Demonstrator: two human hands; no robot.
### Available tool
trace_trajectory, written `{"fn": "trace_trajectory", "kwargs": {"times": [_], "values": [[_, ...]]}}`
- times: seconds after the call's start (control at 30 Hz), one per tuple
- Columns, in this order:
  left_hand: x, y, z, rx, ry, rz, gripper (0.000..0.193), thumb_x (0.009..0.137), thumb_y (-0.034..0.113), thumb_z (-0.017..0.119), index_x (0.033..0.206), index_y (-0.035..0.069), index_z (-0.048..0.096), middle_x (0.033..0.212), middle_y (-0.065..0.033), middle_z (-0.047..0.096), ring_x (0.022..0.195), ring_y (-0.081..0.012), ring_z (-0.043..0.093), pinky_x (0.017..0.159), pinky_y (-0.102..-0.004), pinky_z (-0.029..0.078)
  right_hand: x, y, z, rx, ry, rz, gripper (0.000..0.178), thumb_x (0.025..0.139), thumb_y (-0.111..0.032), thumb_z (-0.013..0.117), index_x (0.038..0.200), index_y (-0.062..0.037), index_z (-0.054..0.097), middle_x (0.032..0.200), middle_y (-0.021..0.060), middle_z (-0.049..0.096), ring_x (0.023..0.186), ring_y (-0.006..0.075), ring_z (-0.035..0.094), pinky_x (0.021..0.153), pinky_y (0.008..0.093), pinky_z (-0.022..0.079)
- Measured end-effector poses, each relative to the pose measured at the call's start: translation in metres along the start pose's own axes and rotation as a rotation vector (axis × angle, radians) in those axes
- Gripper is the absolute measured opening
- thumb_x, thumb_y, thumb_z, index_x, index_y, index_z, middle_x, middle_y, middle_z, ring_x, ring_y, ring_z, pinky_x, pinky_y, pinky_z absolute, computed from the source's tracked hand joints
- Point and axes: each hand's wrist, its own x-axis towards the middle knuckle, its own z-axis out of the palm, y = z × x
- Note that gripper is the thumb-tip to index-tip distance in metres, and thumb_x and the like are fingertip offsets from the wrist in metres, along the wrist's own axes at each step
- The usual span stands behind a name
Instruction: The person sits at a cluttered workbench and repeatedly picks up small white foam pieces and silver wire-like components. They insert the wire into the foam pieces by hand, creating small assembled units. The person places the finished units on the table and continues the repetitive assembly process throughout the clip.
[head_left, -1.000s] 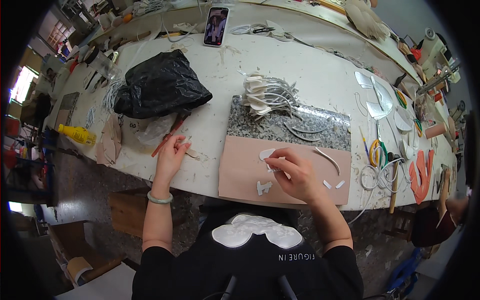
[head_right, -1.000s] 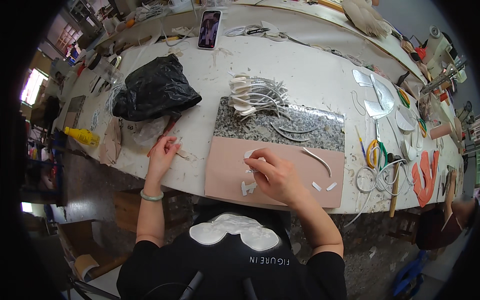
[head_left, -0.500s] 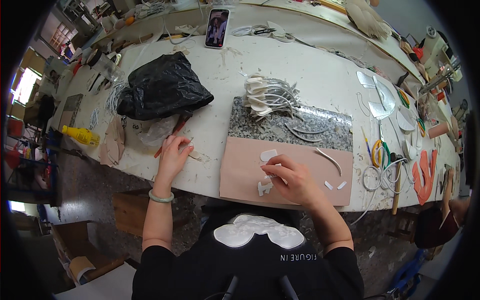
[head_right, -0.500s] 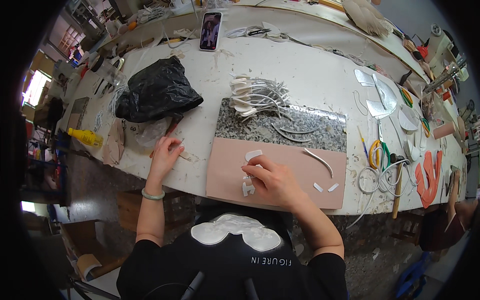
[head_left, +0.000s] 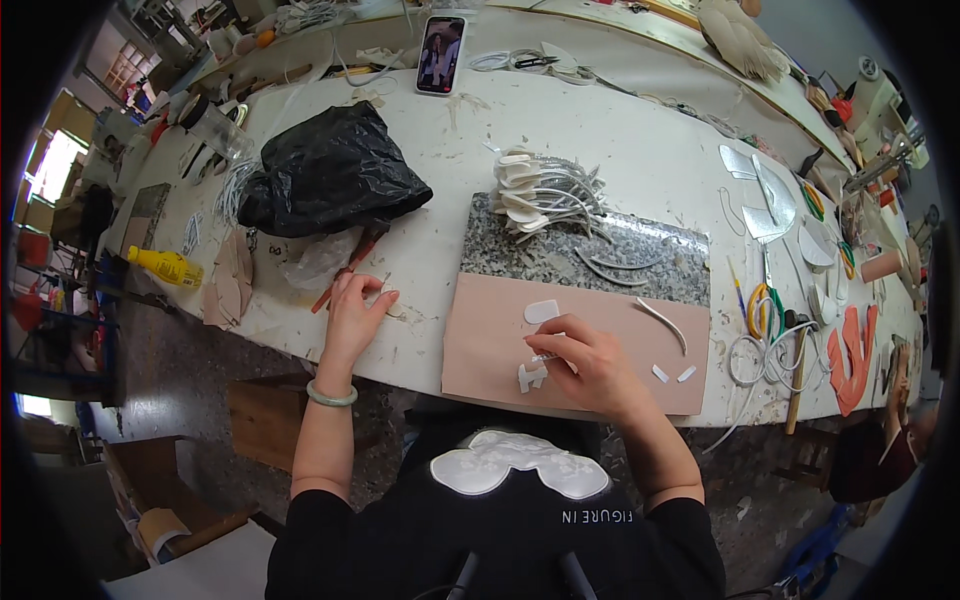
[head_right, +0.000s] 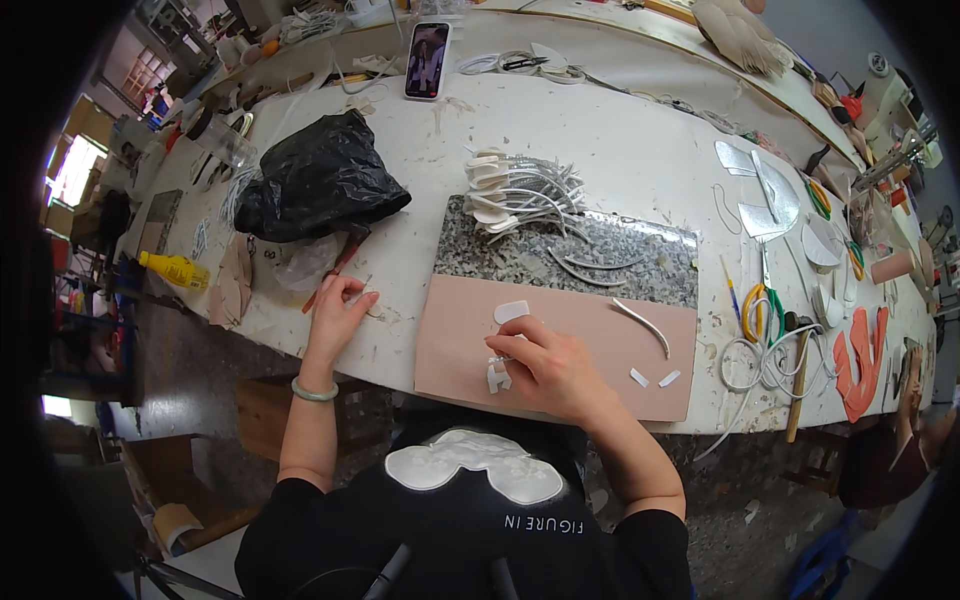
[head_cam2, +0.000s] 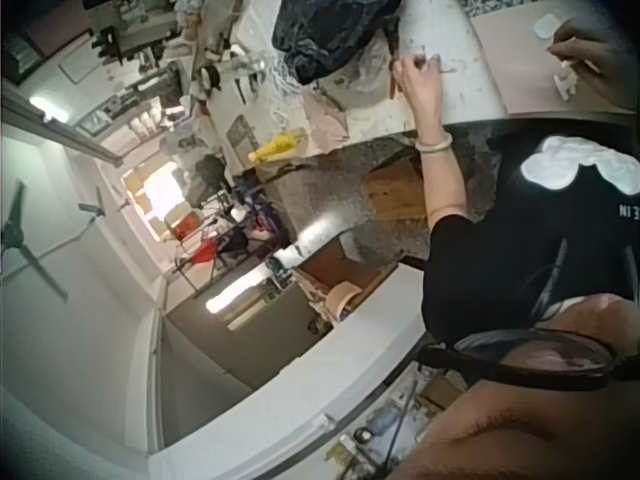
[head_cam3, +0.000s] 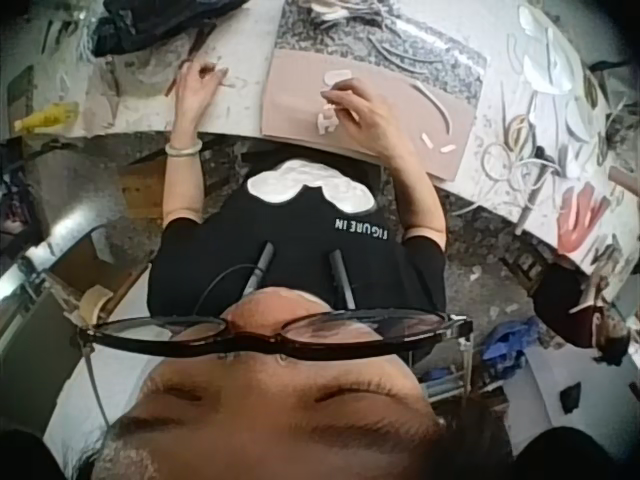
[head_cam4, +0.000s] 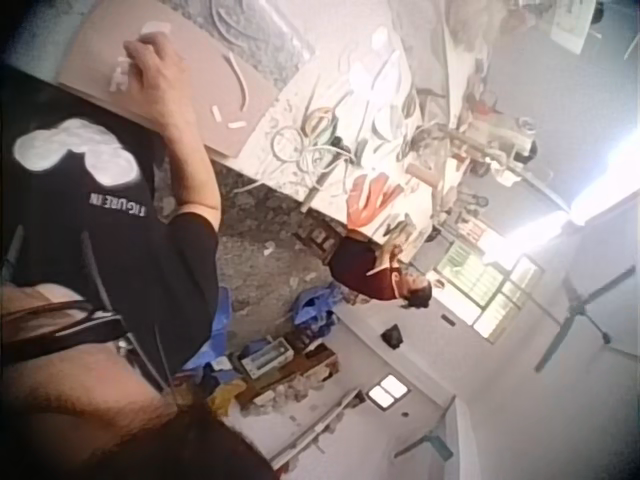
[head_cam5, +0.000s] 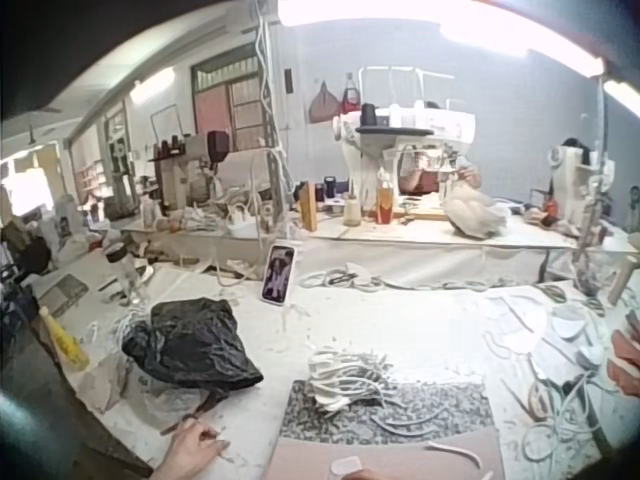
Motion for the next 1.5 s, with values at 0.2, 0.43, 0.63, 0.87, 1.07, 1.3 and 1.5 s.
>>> {"fn": "trace_trajectory", "kwargs": {"times": [0.2,0.43,0.63,0.87,1.07,1.3,1.5], "values": [[-0.004,0.015,0.001,-0.233,0.067,-0.02,0.023,0.083,0.016,0.073,0.096,0.0,0.063,0.082,-0.0057,0.062,0.072,-0.0165,0.058,0.068,-0.0292,0.048,0.002,-0.003,-0.001,0.008,0.004,-0.005,0.03,0.075,-0.001,0.068,0.104,-0.0092,0.068,0.096,0.0036,0.063,0.074,0.0212,0.067,0.059,0.033,0.053],[-0.028,0.099,0.015,-1.206,-0.324,-0.33,0.024,0.093,0.01,0.063,0.113,-0.003,0.062,0.094,-0.0088,0.069,0.081,-0.0149,0.068,0.068,-0.0252,0.057,0.021,-0.02,0.014,0.05,0.165,-0.021,0.032,0.075,-0.003,0.07,0.106,-0.0098,0.068,0.096,0.0036,0.061,0.065,0.0163,0.066,0.05,0.0296,0.051],[-0.041,0.127,0.016,-1.259,-0.564,-0.273,0.023,0.094,0.008,0.061,0.111,-0.007,0.062,0.098,-0.0132,0.07,0.084,-0.0185,0.07,0.077,-0.0294,0.059,0.026,-0.024,0.005,-0.164,0.186,-0.072,0.044,0.07,-0.002,0.074,0.113,-0.0091,0.066,0.097,0.0048,0.062,0.063,0.0163,0.066,0.051,0.0291,0.051],[-0.042,0.136,0.0,-0.966,-0.641,-0.116,0.02,0.094,0.005,0.059,0.109,-0.008,0.065,0.094,-0.01,0.07,0.087,-0.0166,0.07,0.075,-0.0243,0.056,0.024,-0.017,-0.012,-0.302,-0.083,-0.218,0.024,0.08,-0.012,0.063,0.102,-0.0053,0.059,0.081,0.0043,0.061,0.059,0.0199,0.064,0.05,0.032,0.049],[-0.042,0.143,0.002,-0.489,-0.563,0.198,0.016,0.087,0.009,0.063,0.098,-0.001,0.068,0.077,-0.0131,0.069,0.067,-0.0149,0.068,0.06,-0.0268,0.051,0.03,-0.017,-0.024,-0.323,-0.385,-0.23,0.011,0.081,-0.013,0.058,0.086,-0.0035,0.057,0.068,0.0098,0.062,0.058,0.0242,0.064,0.051,0.0361,0.049],[-0.041,0.141,0.004,-0.696,-0.612,0.071,0.015,0.088,0.007,0.063,0.094,-0.006,0.068,0.079,-0.0113,0.07,0.07,-0.0132,0.068,0.063,-0.0253,0.053,0.018,0.004,-0.012,0.23,-0.177,0.024,0.017,0.082,-0.011,0.067,0.095,-0.0001,0.067,0.068,0.0128,0.065,0.06,0.0234,0.066,0.055,0.0322,0.052],[-0.038,0.131,0.008,-0.968,-0.69,-0.122,0.018,0.093,0.007,0.059,0.1,-0.009,0.065,0.088,-0.0112,0.07,0.077,-0.0152,0.069,0.071,-0.0253,0.056,-0.004,-0.003,-0.023,0.199,0.002,0.083,0.03,0.081,-0.009,0.067,0.111,-0.0099,0.068,0.076,0.0047,0.066,0.064,0.0203,0.065,0.057,0.0304,0.053]]}}
